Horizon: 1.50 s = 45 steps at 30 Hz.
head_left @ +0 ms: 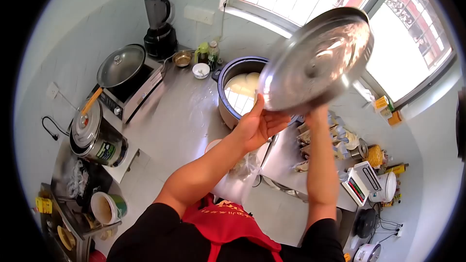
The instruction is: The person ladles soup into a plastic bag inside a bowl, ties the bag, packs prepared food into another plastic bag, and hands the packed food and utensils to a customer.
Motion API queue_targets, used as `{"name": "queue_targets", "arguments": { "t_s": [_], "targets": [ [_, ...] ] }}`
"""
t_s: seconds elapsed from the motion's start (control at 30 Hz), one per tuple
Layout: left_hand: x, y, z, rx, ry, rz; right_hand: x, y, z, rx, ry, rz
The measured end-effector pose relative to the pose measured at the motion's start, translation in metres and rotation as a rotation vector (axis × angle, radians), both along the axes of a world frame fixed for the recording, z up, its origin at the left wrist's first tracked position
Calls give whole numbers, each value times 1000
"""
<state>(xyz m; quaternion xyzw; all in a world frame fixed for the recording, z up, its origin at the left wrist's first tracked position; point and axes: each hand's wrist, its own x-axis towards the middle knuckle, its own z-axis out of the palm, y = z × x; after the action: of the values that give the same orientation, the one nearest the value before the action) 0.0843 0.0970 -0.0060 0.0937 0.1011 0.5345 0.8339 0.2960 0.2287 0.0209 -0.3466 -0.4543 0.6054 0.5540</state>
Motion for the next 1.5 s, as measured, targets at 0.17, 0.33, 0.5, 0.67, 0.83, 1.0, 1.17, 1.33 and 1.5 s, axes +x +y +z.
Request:
{"name": "queue_targets", "arguments": {
  "t_s": [0.17, 0.33, 0.5, 0.67, 0.83, 1.0, 1.17, 1.33, 1.5],
  "targets": [
    [-17, -48, -59, -27, 553, 26, -20, 25, 49, 2, -544, -358],
    [-47, -139, -157, -362, 757, 151, -44, 66, -2, 49, -1350, -364],
    [-68, -174, -183, -459, 790, 226, -76, 76, -23, 5, -1535, -269],
    [-76, -170, -190, -450, 802, 239, -86, 74, -32, -22, -1524, -242],
    [-74, -165, -191, -410, 814, 215, -70, 66, -16, 1, -1353, -253],
    [-70, -170, -192, -408, 883, 123, -9, 38, 12, -25, -573, -391],
    [-58, -163, -190, -371, 923, 17, 86, -22, 36, 20, -348, -594],
    [-50, -151, -191, -320, 978, -96, 160, -92, -19, 52, -508, -790],
    [-31, -138, -183, -183, 964, -291, 191, -151, -96, 85, 516, -701]
  ]
}}
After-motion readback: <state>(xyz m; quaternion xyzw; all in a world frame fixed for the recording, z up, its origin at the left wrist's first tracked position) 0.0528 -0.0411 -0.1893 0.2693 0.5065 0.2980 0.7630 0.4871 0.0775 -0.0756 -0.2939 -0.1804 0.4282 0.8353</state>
